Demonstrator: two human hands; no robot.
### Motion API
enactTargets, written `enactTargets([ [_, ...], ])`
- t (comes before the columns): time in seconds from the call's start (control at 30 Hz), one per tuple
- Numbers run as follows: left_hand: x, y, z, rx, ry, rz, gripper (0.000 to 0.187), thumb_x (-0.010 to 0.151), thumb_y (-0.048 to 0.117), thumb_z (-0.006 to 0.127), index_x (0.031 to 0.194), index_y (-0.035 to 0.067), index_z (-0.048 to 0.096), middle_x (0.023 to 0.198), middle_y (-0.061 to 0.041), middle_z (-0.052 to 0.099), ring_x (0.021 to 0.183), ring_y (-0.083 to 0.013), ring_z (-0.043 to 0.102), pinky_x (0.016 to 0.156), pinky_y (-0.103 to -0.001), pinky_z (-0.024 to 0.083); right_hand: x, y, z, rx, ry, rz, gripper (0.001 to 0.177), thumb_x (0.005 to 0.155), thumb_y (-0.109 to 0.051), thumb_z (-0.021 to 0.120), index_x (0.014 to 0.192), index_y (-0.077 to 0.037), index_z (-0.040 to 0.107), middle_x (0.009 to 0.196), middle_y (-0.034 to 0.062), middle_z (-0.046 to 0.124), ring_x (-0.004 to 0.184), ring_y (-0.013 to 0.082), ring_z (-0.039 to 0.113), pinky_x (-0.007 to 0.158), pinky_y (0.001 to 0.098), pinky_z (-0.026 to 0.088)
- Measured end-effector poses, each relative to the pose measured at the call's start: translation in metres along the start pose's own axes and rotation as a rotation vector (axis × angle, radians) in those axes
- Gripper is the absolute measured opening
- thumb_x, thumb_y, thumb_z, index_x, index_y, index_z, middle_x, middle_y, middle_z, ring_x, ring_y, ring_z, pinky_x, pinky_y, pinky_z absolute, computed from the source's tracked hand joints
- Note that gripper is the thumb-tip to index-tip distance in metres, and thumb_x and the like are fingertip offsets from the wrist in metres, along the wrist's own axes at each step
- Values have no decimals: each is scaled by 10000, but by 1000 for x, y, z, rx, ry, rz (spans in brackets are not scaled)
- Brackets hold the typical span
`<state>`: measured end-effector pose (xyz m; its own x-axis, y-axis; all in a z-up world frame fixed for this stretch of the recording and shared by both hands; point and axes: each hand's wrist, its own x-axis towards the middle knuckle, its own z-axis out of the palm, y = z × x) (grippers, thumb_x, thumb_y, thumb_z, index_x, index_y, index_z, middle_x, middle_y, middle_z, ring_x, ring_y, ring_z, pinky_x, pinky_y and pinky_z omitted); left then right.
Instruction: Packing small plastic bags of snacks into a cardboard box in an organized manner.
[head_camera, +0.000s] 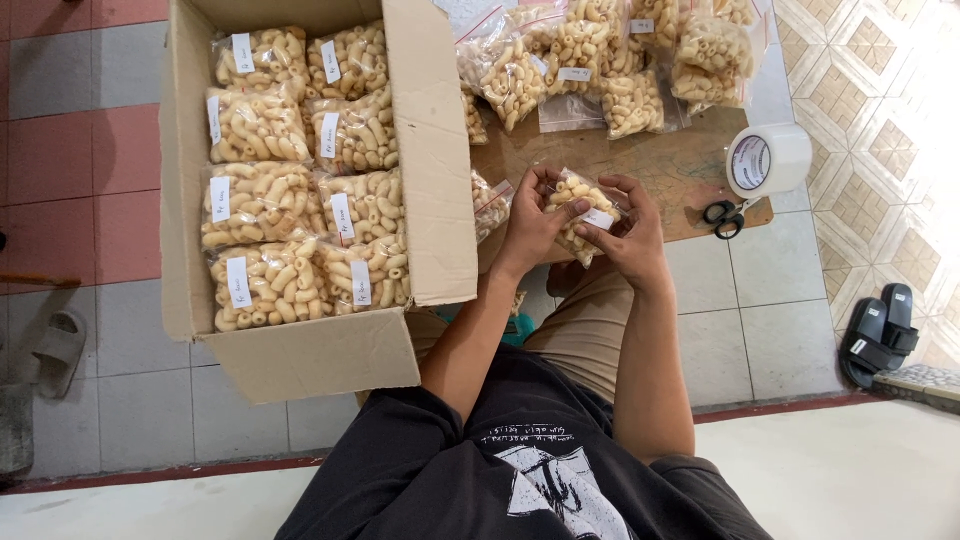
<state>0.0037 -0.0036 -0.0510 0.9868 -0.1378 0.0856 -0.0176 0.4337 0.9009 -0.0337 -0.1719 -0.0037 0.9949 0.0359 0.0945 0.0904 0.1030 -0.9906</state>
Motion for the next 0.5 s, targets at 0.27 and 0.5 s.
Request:
enactTargets([
  [0.27, -2, 4, 4, -23, -37, 7, 746, 808, 69, 920, 1442, 42, 529, 1048, -65, 669, 960, -98, 673, 831, -252, 611, -5, 17, -1, 2, 137, -5, 680, 787, -19, 912, 1342, -13, 519, 1148, 158, 668, 1016, 208, 717, 845, 290, 637],
  [0.5, 4, -2, -14, 37, -115, -98, 567, 776, 105, 953, 1258, 31, 664, 1026, -65, 708, 943, -124, 691, 807, -269, 629, -7, 17, 2, 27, 179, -26, 757, 738, 8, 935, 1362, 15, 506, 1070, 163, 710, 942, 190, 731, 804, 273, 638],
])
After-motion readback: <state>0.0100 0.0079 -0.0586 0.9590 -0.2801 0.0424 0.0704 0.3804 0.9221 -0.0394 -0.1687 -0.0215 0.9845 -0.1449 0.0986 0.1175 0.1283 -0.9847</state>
